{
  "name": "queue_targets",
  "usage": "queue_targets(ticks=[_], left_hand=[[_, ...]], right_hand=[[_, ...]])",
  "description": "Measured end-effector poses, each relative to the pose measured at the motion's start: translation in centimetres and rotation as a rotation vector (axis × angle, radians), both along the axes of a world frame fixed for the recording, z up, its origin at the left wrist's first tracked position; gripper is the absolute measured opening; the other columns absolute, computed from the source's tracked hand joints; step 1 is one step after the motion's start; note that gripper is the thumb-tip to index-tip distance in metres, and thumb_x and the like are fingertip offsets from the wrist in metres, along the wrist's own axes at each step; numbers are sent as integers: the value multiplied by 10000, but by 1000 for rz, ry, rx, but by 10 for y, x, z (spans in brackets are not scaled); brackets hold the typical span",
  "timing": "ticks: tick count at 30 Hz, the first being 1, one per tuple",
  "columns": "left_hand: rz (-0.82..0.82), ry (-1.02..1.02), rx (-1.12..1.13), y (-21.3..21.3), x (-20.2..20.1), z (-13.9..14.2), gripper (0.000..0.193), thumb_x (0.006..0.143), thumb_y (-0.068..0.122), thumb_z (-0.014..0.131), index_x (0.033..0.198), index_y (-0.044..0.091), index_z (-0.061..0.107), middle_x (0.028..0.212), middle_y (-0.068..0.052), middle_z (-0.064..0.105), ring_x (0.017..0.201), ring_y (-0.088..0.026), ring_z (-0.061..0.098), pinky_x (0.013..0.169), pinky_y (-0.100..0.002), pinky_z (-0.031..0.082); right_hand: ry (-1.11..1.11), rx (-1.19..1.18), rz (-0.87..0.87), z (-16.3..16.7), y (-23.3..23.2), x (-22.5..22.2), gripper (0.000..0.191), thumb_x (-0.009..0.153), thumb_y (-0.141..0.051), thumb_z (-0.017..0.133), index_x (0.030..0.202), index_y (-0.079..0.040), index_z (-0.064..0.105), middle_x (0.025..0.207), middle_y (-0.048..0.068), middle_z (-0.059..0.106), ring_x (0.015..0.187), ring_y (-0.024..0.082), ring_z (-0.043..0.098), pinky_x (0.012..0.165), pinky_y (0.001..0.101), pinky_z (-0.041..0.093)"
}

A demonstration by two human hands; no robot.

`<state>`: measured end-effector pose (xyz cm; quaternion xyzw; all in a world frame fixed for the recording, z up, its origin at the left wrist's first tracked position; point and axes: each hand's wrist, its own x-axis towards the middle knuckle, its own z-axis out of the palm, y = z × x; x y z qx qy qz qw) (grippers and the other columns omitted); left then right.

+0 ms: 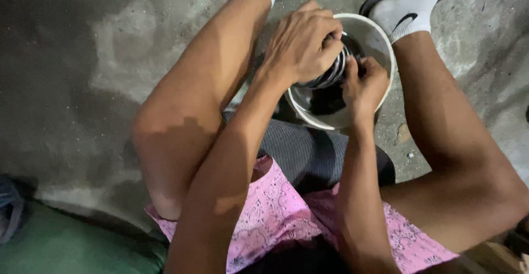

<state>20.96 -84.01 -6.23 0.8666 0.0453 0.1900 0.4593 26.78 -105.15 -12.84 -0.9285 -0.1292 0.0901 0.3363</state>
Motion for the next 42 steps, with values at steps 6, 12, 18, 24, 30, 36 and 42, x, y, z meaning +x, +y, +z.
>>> queue_targets(ticks=[6, 12, 18, 24, 30, 36, 42], left_hand=[[4, 30, 11, 0, 1, 0, 170, 781, 216, 629, 789, 65, 707, 841, -104, 696, 870, -343, 635, 760, -476, 506], [5, 26, 17, 2, 0, 2, 179, 797, 215, 621, 759, 52, 685, 843, -107, 696, 883, -360, 629, 768, -483, 503], [27, 8, 32, 0, 3, 1, 166, 799, 222, 614, 786, 93, 717, 864, -100, 706, 924, -350, 649, 785, -492, 506], [-27, 2, 40, 6, 3, -2, 186, 811, 224, 652, 729, 59, 686, 809, -131, 690, 893, -368, 637, 822, -499, 500], [-19, -7, 47, 5, 3, -2, 147, 742, 209, 631, 725, 76, 692, 785, -106, 684, 880, -346, 634, 791, -495, 476], [-15, -2, 65, 6, 0, 0, 163, 752, 214, 642, 716, 63, 692, 799, -109, 692, 907, -351, 621, 811, -502, 438], [-19, 6, 38, 7, -1, 0, 144, 746, 211, 635, 740, 80, 695, 808, -100, 689, 912, -335, 623, 832, -487, 450]], right_hand=[[60, 131, 11, 2, -6, 3, 390, 1015, -254, 780, 845, 64, 632, 779, 227, 640, 640, 331, 621, 592, 405, 501], [-18, 11, 3, 1, -2, 0, 345, 983, -259, 802, 896, 53, 685, 834, 248, 693, 729, 339, 676, 679, 449, 551], [-97, 7, 142, 3, -6, 8, 326, 986, -247, 777, 956, 66, 686, 862, 247, 708, 776, 371, 703, 697, 463, 533], [-272, -45, 119, 0, 1, 1, 331, 987, -255, 817, 917, 40, 687, 808, 221, 695, 720, 365, 683, 620, 449, 530], [89, 34, 114, 17, -6, 7, 379, 986, -305, 776, 875, 43, 677, 712, 204, 680, 620, 298, 669, 567, 418, 499], [-78, -111, 87, 16, 10, 3, 381, 1011, -266, 811, 841, 44, 666, 693, 177, 653, 608, 267, 647, 567, 386, 489], [146, 68, 170, 29, 4, 4, 358, 998, -273, 752, 882, 48, 645, 758, 198, 668, 679, 305, 673, 633, 406, 539]])
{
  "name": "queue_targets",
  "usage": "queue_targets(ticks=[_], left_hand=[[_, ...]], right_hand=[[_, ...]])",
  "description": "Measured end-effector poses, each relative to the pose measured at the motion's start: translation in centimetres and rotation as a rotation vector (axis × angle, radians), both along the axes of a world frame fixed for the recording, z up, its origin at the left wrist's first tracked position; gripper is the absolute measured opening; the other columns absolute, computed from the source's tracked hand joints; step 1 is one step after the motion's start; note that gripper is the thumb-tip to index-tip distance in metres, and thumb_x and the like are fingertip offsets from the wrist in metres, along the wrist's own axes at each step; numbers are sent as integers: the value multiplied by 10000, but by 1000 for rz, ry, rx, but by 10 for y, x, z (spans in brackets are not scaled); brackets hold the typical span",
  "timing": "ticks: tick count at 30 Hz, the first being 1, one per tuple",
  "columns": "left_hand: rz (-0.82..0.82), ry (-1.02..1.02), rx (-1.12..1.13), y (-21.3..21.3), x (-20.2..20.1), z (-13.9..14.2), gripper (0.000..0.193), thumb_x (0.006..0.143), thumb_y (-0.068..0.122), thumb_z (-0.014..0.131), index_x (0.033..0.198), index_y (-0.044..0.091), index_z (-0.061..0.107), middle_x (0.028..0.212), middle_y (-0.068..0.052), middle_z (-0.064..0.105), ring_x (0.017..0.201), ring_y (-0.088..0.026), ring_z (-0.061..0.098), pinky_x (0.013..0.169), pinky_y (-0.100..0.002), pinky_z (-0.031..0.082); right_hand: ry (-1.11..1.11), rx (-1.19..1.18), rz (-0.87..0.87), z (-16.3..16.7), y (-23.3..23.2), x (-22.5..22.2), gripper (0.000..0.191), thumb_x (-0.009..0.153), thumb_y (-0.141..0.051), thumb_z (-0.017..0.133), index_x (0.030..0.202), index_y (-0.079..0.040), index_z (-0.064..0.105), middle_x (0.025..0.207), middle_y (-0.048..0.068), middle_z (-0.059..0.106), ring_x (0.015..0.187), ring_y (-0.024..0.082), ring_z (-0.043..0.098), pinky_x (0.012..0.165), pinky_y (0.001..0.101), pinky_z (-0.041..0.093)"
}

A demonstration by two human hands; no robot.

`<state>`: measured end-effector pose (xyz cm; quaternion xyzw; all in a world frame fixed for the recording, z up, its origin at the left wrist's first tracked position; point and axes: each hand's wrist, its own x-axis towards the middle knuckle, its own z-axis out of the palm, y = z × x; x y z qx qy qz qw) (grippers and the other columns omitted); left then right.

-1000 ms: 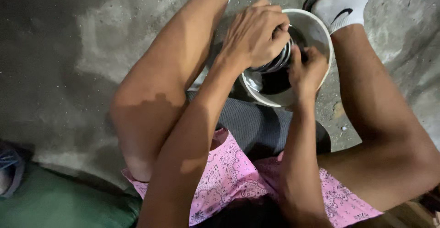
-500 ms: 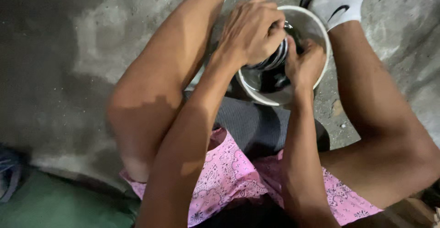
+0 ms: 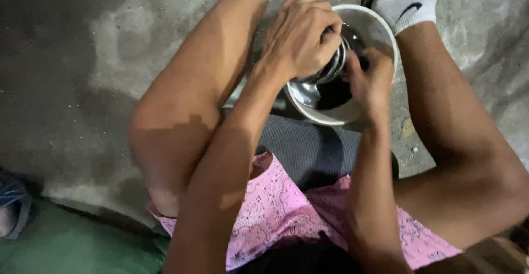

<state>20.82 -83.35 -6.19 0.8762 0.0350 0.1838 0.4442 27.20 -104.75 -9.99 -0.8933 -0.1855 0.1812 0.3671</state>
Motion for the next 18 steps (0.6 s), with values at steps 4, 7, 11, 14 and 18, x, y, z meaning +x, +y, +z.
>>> queue_targets(ticks=[4, 7, 11, 14, 18], left_hand=[[6, -33, 41, 2, 0, -1, 139, 744, 192, 630, 716, 68, 686, 805, -94, 696, 904, -335, 625, 812, -495, 445], [5, -23, 43, 2, 0, -1, 147, 757, 191, 635, 715, 57, 679, 800, -96, 691, 903, -336, 626, 792, -491, 449], [8, -28, 7, 2, 0, -1, 142, 782, 185, 626, 763, 64, 698, 808, -93, 684, 909, -331, 622, 812, -490, 462], [-17, -33, 24, 4, 0, -2, 161, 729, 221, 638, 717, 69, 692, 810, -110, 687, 881, -339, 615, 799, -473, 480], [-2, -39, 55, 4, 0, -3, 163, 786, 203, 632, 748, 61, 705, 826, -111, 700, 922, -361, 625, 817, -501, 466]], right_hand=[[89, 81, -78, -4, 1, -1, 335, 945, -278, 730, 871, 28, 615, 743, 188, 668, 661, 289, 692, 588, 410, 564], [-399, -301, -116, -13, 9, -2, 401, 1018, -270, 850, 820, 32, 675, 734, 225, 675, 636, 368, 686, 598, 456, 498], [-134, -144, -38, -12, 0, 2, 391, 1002, -283, 779, 869, 61, 649, 747, 243, 665, 651, 377, 637, 635, 467, 514], [-42, 48, 66, -10, -6, 3, 308, 948, -269, 704, 923, 36, 666, 765, 231, 697, 703, 370, 718, 654, 458, 548], [-401, -240, -33, -21, 5, 1, 388, 1004, -309, 799, 865, 38, 698, 731, 261, 677, 663, 390, 689, 614, 476, 521]])
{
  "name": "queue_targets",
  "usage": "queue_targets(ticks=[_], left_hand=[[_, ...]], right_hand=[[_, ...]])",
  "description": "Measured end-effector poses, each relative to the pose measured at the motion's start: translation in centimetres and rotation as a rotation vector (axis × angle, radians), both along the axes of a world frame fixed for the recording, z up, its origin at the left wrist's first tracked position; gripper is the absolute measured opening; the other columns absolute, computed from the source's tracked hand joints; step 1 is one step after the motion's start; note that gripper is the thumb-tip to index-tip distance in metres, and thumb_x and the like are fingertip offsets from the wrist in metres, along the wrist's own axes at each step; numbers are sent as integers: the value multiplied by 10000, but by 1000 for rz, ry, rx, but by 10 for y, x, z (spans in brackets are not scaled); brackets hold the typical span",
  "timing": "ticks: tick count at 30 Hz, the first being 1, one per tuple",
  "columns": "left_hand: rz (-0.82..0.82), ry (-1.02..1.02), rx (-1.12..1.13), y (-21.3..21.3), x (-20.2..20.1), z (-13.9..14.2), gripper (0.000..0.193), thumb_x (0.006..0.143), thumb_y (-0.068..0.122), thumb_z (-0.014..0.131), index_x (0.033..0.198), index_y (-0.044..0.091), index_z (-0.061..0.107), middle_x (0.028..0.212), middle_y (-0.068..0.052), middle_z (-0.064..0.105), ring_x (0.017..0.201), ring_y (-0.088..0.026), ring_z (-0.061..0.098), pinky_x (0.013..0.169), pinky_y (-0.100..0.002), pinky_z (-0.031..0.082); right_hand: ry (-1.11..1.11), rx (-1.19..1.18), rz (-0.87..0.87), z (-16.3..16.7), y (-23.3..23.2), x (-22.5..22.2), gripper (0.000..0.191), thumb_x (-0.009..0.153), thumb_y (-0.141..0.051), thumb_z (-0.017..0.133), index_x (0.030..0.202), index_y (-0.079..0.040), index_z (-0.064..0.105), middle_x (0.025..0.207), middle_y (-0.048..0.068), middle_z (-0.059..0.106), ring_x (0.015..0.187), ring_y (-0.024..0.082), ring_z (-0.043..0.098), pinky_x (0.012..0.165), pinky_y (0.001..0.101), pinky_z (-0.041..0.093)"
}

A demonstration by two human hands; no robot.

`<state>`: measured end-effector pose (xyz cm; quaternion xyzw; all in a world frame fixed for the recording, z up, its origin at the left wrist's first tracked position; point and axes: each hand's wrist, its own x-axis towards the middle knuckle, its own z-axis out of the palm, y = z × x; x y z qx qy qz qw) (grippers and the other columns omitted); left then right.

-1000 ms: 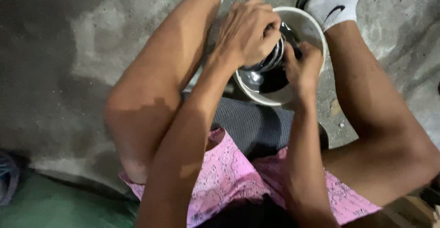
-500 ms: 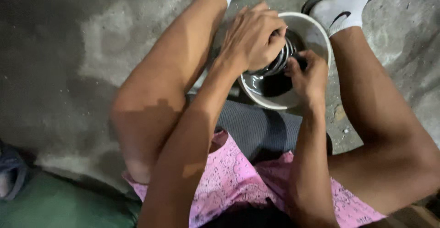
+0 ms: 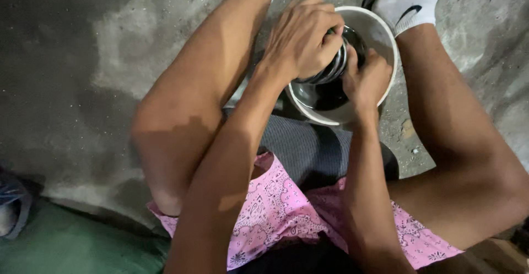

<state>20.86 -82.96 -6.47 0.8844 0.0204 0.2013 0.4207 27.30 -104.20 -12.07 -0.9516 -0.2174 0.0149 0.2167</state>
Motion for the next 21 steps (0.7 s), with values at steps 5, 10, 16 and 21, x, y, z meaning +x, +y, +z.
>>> queue_targets(ticks=[5, 10, 16, 21], left_hand=[[-8, 32, 5, -1, 2, 0, 177, 749, 205, 622, 778, 54, 708, 846, -114, 700, 907, -338, 624, 853, -483, 484], [9, 23, -18, -1, 2, 0, 169, 748, 215, 635, 722, 54, 679, 811, -107, 693, 898, -337, 619, 806, -489, 470], [16, 2, -7, -3, 2, 1, 155, 760, 211, 627, 731, 66, 674, 815, -90, 688, 901, -334, 614, 804, -495, 464], [17, -10, -30, -2, 3, 2, 165, 739, 225, 636, 709, 66, 669, 795, -96, 683, 879, -335, 616, 809, -495, 469]], right_hand=[[133, 48, 9, 1, -3, 5, 402, 980, -323, 767, 851, 44, 666, 716, 251, 680, 653, 403, 680, 611, 482, 516], [333, 173, 33, 4, -10, 10, 346, 946, -292, 716, 847, 35, 659, 707, 219, 698, 621, 337, 724, 590, 444, 539], [162, 49, -52, -1, 13, 9, 376, 1119, -310, 681, 923, 6, 739, 771, 225, 713, 684, 370, 714, 663, 472, 526], [348, -101, 91, 34, -17, -10, 273, 975, -249, 687, 1003, 22, 692, 864, 249, 718, 818, 430, 730, 721, 507, 549]])
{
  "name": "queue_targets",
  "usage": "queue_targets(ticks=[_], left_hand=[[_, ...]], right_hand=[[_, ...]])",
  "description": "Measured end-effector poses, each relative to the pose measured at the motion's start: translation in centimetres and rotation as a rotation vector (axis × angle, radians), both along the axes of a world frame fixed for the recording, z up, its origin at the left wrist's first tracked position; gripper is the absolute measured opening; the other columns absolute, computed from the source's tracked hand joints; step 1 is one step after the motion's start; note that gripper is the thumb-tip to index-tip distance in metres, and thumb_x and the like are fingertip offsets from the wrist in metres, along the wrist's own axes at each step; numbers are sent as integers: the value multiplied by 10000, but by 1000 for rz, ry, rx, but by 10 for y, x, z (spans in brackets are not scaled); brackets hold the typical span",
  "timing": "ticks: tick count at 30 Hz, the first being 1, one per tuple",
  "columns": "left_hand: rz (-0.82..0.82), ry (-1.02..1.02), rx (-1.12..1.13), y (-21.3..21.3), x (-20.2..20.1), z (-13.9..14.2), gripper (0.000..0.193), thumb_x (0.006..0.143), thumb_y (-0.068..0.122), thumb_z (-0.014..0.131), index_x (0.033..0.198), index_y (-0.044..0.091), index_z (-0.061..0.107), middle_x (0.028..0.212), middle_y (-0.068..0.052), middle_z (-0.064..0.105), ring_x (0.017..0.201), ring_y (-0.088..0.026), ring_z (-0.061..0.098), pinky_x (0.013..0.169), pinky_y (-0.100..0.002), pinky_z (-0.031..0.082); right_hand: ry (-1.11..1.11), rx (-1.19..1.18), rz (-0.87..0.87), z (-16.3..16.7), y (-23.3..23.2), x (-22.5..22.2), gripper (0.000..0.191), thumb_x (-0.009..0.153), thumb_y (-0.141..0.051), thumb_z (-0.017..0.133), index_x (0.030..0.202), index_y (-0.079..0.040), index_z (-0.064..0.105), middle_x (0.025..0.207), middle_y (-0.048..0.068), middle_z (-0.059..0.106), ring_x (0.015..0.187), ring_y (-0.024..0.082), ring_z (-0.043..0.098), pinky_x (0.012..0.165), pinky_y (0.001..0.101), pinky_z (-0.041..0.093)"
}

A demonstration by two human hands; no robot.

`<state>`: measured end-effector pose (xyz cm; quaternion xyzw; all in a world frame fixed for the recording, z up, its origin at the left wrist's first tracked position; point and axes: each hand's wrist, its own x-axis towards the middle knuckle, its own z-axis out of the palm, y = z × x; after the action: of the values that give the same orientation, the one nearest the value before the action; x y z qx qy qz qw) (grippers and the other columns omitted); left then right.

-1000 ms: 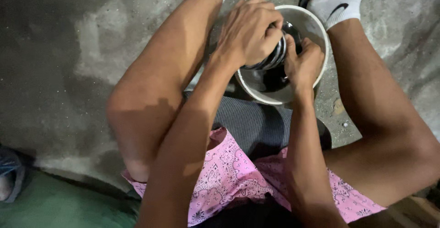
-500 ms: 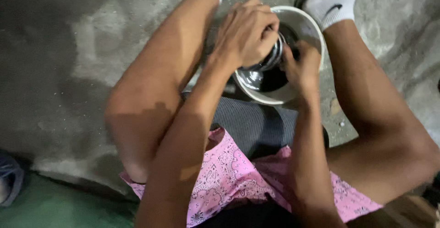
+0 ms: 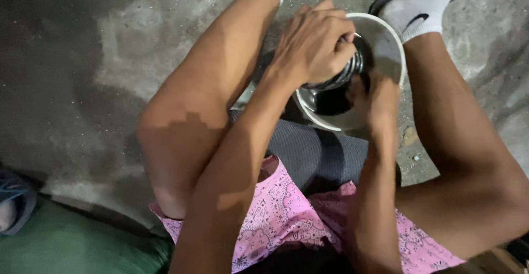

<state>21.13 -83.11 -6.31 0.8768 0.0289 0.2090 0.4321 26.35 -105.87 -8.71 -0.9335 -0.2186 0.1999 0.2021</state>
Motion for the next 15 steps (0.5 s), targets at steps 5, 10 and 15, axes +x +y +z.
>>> queue_targets(ticks=[5, 10, 15], left_hand=[[0, 5, -15, -1, -1, 0, 179, 775, 222, 658, 703, 58, 662, 809, -102, 698, 898, -354, 625, 808, -505, 463], [33, -6, -14, -2, 2, 1, 158, 742, 223, 653, 696, 73, 666, 807, -98, 701, 879, -341, 625, 809, -492, 478], [12, 44, -17, -1, 4, 1, 181, 729, 226, 655, 653, 62, 639, 777, -115, 686, 866, -342, 623, 805, -494, 478]], right_hand=[[211, -462, 409, -20, 3, -10, 254, 859, -216, 725, 1029, -28, 755, 984, 252, 714, 953, 426, 701, 811, 517, 546], [313, -645, 845, -69, 17, 11, 309, 778, -205, 717, 1024, -26, 770, 1050, 229, 740, 1014, 369, 724, 867, 480, 572], [379, -148, 894, -47, 6, 28, 382, 893, -226, 663, 1211, -16, 683, 1159, 267, 695, 1041, 423, 654, 878, 508, 504]])
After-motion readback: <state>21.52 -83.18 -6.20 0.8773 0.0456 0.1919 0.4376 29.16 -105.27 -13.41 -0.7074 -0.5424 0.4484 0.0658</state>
